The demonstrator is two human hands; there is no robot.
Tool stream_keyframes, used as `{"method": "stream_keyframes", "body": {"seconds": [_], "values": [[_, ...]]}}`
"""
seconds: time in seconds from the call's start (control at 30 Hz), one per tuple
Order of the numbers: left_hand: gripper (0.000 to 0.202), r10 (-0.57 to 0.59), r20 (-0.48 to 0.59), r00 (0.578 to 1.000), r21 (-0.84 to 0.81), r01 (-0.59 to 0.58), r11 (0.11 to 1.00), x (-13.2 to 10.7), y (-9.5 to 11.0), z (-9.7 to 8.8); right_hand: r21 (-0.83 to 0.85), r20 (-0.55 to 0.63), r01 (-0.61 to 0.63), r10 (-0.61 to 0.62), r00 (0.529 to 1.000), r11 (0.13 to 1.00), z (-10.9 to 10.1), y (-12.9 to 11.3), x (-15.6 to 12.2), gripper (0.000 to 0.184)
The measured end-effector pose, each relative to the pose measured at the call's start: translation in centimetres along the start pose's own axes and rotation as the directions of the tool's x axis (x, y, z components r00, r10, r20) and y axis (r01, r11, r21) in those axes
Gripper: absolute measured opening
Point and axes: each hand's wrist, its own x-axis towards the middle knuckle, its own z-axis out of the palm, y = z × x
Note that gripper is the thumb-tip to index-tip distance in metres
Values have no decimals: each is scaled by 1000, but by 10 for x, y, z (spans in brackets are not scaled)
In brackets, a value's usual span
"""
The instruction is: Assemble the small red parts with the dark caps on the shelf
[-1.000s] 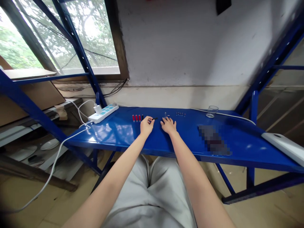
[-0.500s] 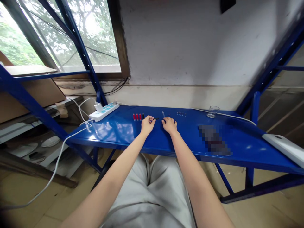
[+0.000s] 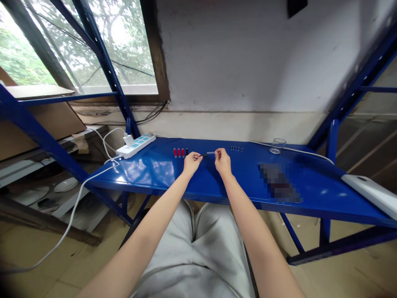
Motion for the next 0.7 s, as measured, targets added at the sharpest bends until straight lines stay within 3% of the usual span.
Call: {"method": "stream_keyframes", "body": {"seconds": [0.43, 0.7], "values": [[9, -99, -44, 994, -11, 99, 995, 7, -11, 2, 43, 10, -42, 42, 999, 998, -2, -2, 0, 28], [9, -90, -76, 993, -12, 89, 996, 9, -15, 2, 88, -2, -56, 56, 998, 995, -2, -3, -1, 25]]}}
